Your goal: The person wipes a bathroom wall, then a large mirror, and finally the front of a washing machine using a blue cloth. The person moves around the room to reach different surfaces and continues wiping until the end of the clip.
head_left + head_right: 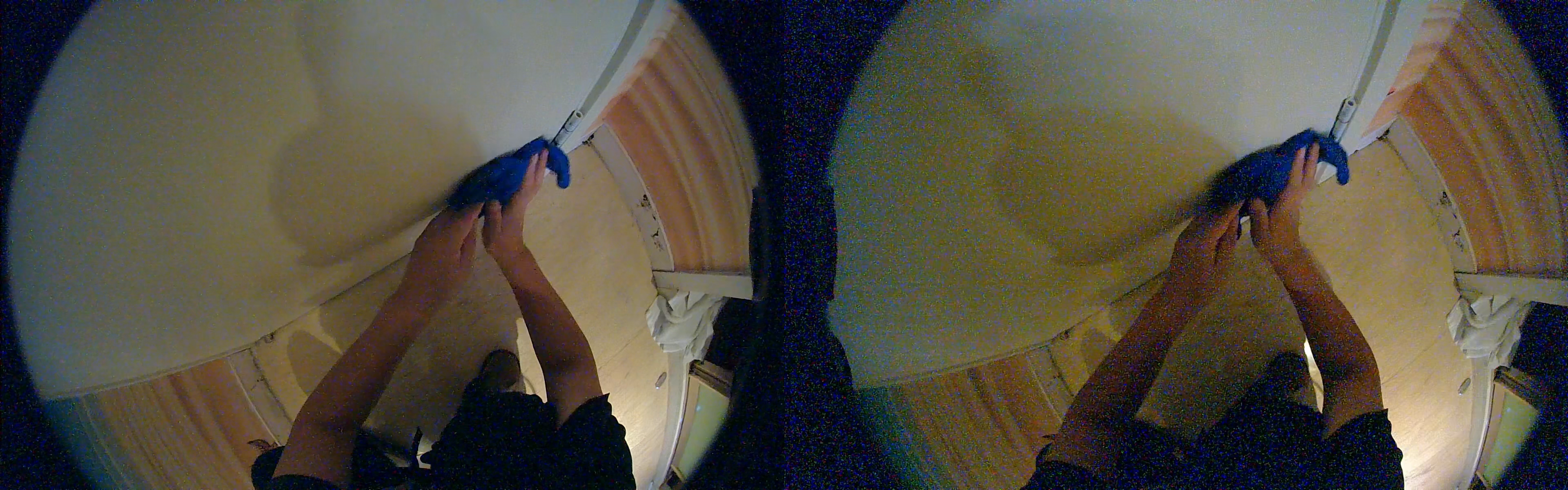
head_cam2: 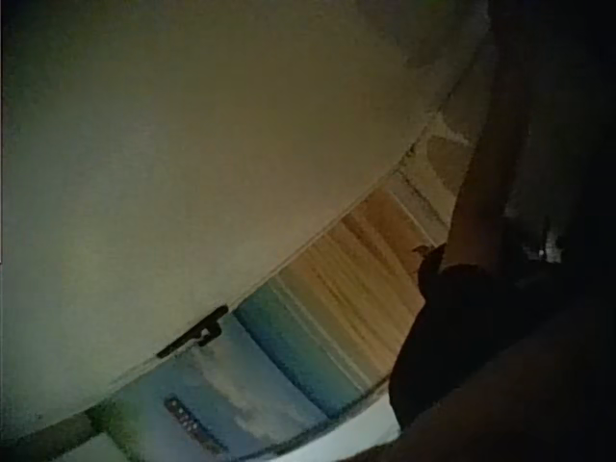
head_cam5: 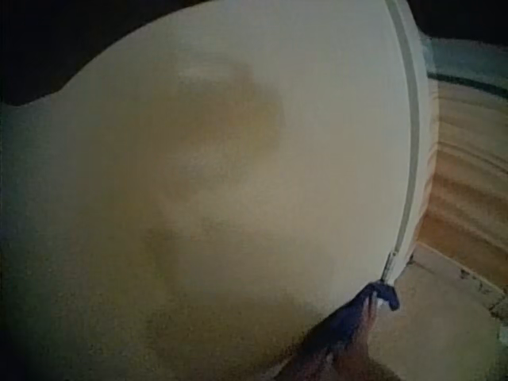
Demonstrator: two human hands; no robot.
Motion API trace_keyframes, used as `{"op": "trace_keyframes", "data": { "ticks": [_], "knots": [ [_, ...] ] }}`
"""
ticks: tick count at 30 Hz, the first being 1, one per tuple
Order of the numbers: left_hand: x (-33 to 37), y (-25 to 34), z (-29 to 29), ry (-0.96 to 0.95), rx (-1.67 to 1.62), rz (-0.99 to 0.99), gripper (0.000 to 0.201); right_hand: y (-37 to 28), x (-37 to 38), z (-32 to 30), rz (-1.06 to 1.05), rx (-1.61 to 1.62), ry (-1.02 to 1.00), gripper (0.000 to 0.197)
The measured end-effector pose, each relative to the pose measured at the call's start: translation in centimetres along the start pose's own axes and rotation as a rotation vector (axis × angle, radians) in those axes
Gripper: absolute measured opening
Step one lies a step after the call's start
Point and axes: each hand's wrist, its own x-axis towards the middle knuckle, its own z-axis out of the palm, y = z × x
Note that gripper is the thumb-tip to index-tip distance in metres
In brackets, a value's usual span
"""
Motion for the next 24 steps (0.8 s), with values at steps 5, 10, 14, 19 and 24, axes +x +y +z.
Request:
{"op": "trace_keyframes", "data": {
  "ticks": [5,10,14,19,24],
  "knots": [
    [1.4,0.3,1.8,-0.013,-0.013,0.002,0.035,3.4,0.4,0.3,-0.071,-0.03,0.065,0.085],
    [1.3,-2.7,5.7,-0.041,-0.006,-0.042,0.031,7.7,-2.3,1.0,0.025,-0.032,0.034,0.087],
    [1.9,-2.5,7.4,-0.103,-0.04,-0.162,0.025,10.9,-5.0,1.5,0.134,-0.033,0.024,0.086],
    [1.8,-3.0,8.4,-0.192,-0.037,-0.333,0.026,8.6,-8.5,2.5,0.563,0.19,-0.094,0.069],
    [2.6,-2.3,10.0,-0.189,-0.064,-0.137,0.031,9.5,-9.7,3.2,0.438,-0.068,0.093,0.05]
  ]
}}
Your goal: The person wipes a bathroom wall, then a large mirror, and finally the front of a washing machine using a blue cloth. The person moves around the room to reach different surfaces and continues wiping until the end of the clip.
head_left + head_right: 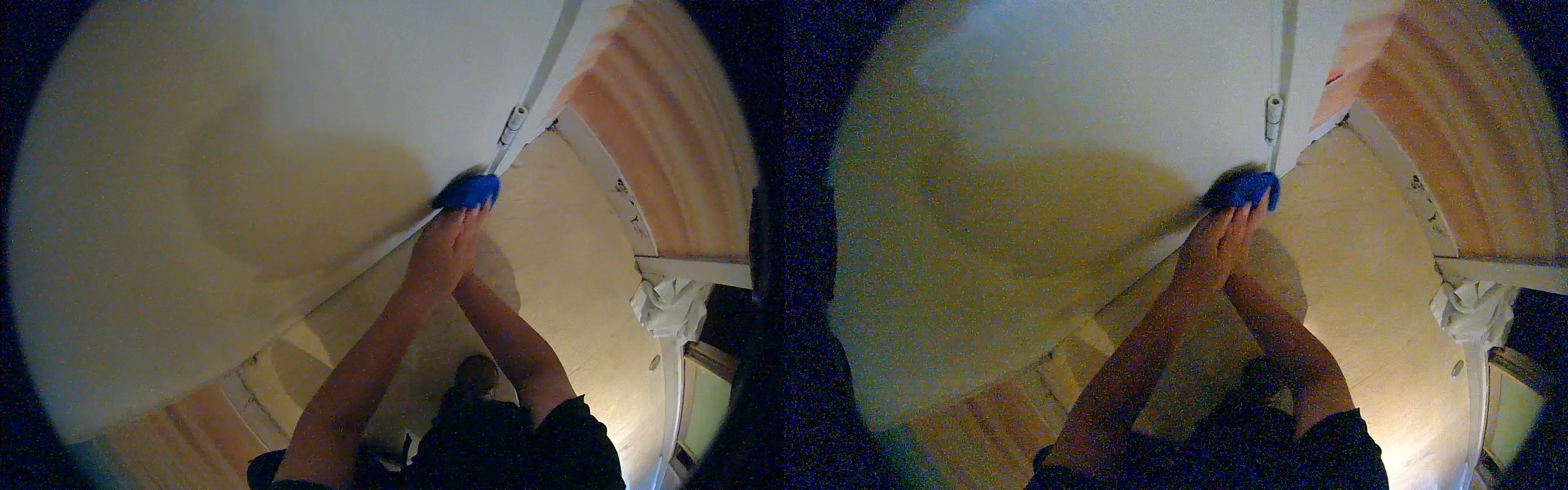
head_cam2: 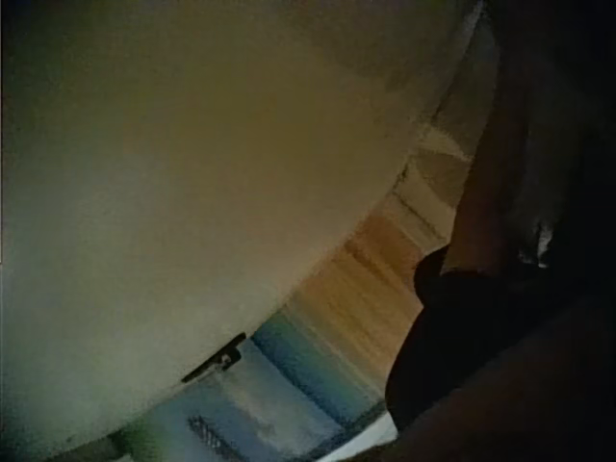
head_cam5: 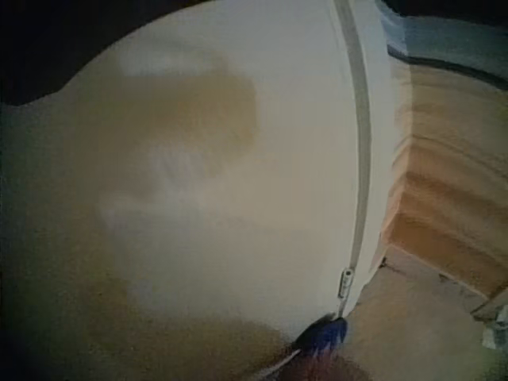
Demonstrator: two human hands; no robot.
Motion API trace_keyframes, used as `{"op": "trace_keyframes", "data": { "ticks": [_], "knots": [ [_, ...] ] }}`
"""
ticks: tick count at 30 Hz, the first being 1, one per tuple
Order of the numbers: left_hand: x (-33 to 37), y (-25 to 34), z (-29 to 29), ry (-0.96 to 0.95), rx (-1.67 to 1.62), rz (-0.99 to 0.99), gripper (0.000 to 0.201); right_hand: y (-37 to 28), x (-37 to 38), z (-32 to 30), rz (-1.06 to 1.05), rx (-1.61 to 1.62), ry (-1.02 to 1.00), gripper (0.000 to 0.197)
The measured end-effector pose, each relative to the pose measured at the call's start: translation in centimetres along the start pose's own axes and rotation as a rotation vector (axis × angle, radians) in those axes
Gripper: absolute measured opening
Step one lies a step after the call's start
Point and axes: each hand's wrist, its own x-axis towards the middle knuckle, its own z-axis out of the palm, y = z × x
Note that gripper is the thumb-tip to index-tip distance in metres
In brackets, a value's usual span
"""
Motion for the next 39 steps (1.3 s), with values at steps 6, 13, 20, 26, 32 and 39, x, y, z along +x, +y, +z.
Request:
{"op": "trace_keyframes", "data": {
  "ticks": [6,13,20,26,32,39],
  "knots": [
    [3.1,4.5,-1.0,0.146,-0.14,0.19,0.035,-9.4,9.7,-5.0,-0.018,0.507,0.226,0.052],
    [4.5,4.3,0.7,0.141,-0.204,0.126,0.031,-5.4,12.7,-4.1,-0.164,0.214,0.325,0.058],
    [4.4,0.8,3.7,0.034,-0.194,-0.085,0.032,0.9,10.0,-2.0,-0.067,0.224,0.307,0.06],
    [3.5,-0.6,3.9,-0.002,-0.184,-0.182,0.033,2.2,7.0,0.2,-0.027,0.347,0.306,0.058],
    [1.1,-0.1,0.5,0.048,-0.076,-0.228,0.033,-0.4,1.9,-0.1,0.23,0.446,-0.081,0.062],
    [-4.3,0.1,-6.0,0.123,0.019,-0.351,0.03,-7.6,-3.4,0.1,0.487,0.863,-0.341,0.067]
  ]
}}
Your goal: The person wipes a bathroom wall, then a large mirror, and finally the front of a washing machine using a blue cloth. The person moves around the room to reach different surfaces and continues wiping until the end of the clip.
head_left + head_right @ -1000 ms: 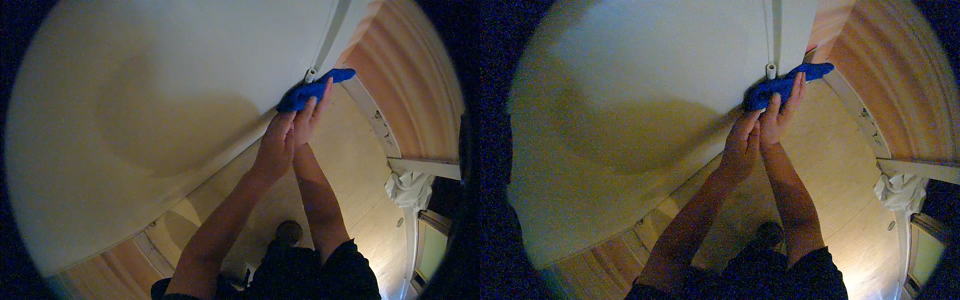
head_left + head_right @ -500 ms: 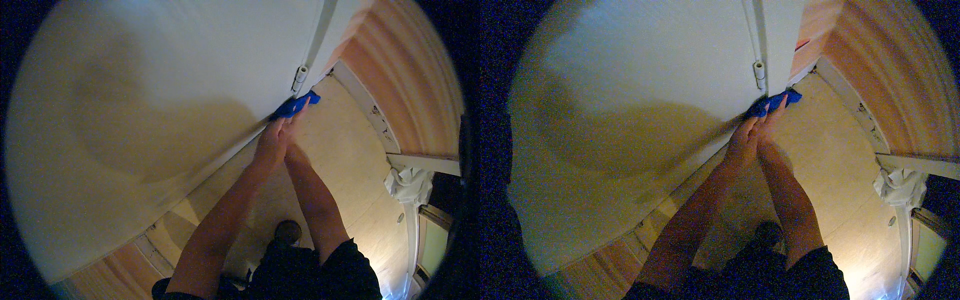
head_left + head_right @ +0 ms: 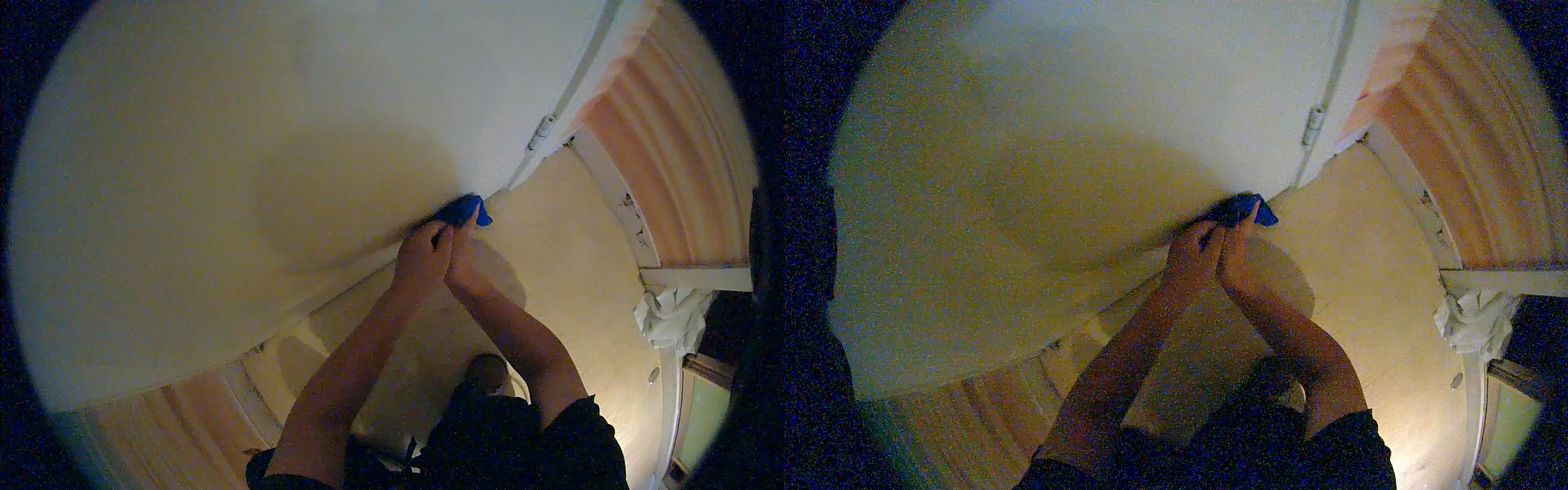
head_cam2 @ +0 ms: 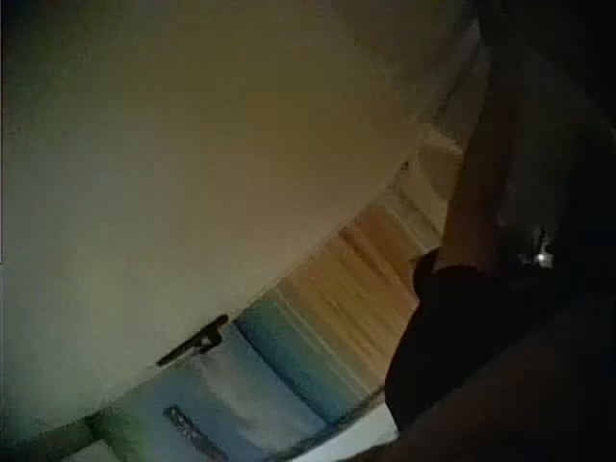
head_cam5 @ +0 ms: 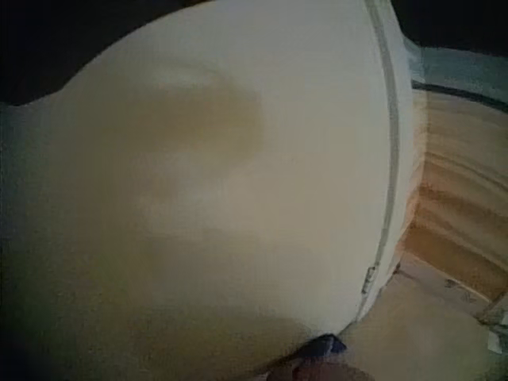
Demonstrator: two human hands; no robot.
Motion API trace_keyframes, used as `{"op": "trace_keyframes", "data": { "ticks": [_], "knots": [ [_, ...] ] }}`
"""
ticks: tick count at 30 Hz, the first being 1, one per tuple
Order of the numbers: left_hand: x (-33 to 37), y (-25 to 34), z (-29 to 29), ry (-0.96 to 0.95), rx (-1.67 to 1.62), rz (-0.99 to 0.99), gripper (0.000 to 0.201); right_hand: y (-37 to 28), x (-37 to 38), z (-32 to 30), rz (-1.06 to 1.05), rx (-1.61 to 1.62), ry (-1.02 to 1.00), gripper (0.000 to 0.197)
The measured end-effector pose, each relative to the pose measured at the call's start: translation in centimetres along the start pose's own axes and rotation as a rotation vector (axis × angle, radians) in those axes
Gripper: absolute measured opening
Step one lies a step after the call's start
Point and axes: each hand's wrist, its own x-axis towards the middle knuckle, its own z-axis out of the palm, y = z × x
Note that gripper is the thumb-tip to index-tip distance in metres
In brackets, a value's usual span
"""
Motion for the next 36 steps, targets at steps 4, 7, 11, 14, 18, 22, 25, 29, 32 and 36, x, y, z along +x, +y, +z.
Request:
{"op": "trace_keyframes", "data": {
  "ticks": [4,7,11,14,18,22,25,29,32,36],
  "knots": [
    [-2.2,-0.5,-5.6,-0.062,-0.029,-0.026,0.028,-2.3,-2.4,5.2,-0.314,-0.442,0.037,0.074],
    [-5.3,1.7,-12.9,-0.132,-0.115,-0.025,0.027,-4.5,-4.3,9.2,-0.577,-0.607,-0.06,0.076],
    [-10.9,2.9,-20.8,0.006,0.057,0.179,0.028,-9.0,-6.8,13.8,-0.897,-1.006,-0.278,0.083],
    [-14.6,3.9,-24.0,0.135,0.125,0.219,0.031,-10.1,-7.8,16.2,-1.055,-1.175,-0.369,0.083],
    [-16.0,6.1,-27.7,0.242,-0.02,0.261,0.029,-14.2,-7.6,21.2,-1.148,-1.007,-0.692,0.078],
    [-17.5,6.7,-30.3,0.554,0.314,0.448,0.032,-16.8,-6.8,25.0,-1.32,-1.102,-0.693,0.079],
    [-18.3,7.8,-31.2,0.807,0.544,0.623,0.034,-15.7,-6.7,24.9,-1.439,-1.116,-0.617,0.08],
    [-18.2,6.9,-30.9,0.771,0.581,0.642,0.035,-18.4,-7.5,27.6,-1.521,-1.11,-0.665,0.079],
    [-17.5,5.0,-31.1,0.719,0.694,0.44,0.042,-22.9,-9.2,30.8,-1.576,-1.129,-0.75,0.078],
    [-17.2,7.3,-35.5,1.018,0.856,0.566,0.051,-27.1,-11.0,34.7,-1.824,-1.284,-0.472,0.082]
  ]
}}
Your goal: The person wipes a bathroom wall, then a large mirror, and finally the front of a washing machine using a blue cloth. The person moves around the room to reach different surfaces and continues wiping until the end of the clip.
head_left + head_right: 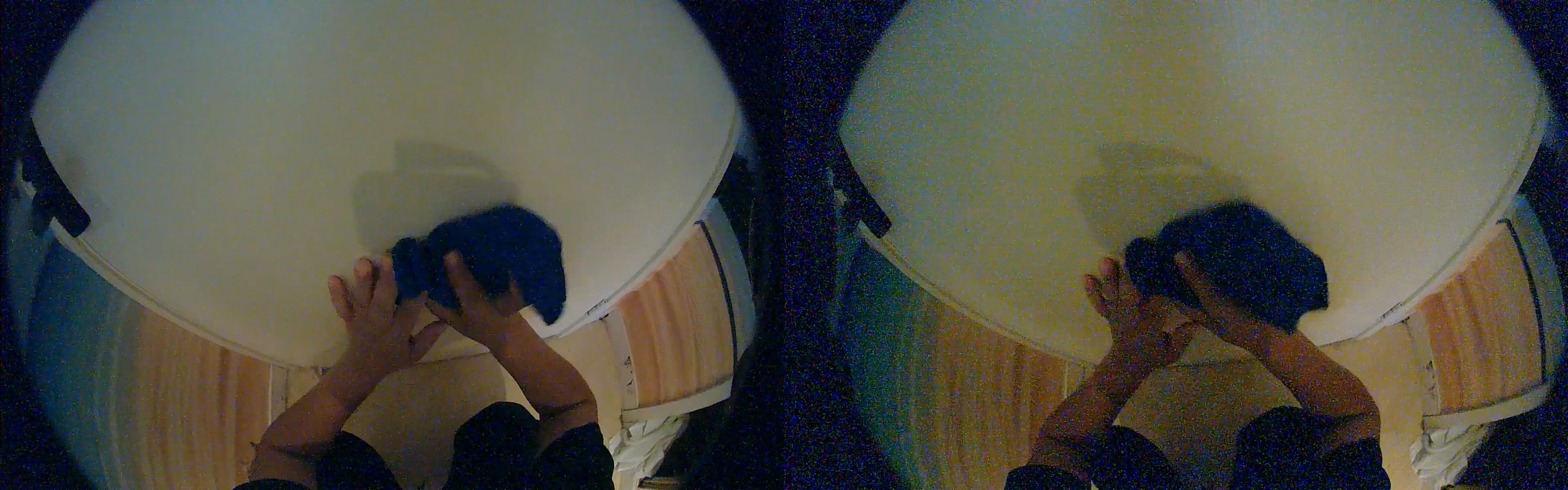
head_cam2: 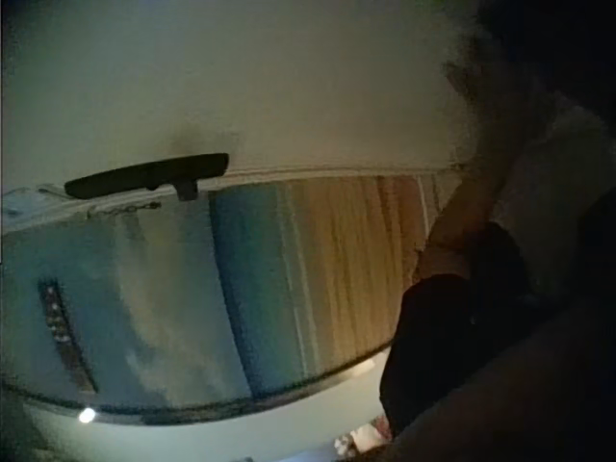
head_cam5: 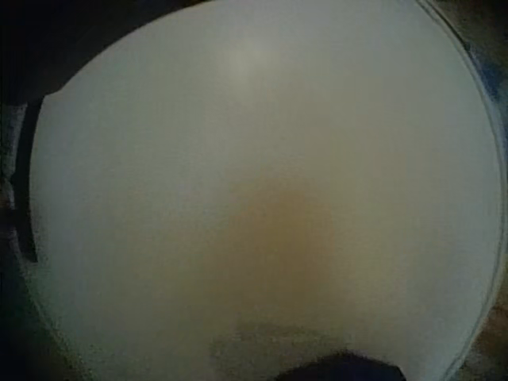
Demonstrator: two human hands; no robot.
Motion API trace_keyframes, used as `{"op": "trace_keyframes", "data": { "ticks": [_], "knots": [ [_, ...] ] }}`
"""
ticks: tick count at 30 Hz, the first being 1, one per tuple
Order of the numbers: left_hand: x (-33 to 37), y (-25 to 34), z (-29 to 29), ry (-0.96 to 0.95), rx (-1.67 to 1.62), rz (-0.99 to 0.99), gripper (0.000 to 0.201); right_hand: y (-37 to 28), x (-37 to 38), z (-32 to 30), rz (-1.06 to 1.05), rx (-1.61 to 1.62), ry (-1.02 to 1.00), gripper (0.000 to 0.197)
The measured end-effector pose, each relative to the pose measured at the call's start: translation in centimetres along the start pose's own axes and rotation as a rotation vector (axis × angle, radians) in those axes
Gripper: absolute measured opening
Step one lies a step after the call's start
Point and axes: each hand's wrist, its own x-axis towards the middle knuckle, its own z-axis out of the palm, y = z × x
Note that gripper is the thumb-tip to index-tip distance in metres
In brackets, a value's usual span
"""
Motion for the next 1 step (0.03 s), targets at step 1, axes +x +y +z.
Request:
{"op": "trace_keyframes", "data": {
  "ticks": [1],
  "knots": [
    [0.79,-0.45,-1.22,-0.07,0.079,0.031,0.051,0.01,0.76,-0.06,-0.005,0.003,0.003,0.082]
  ]
}}
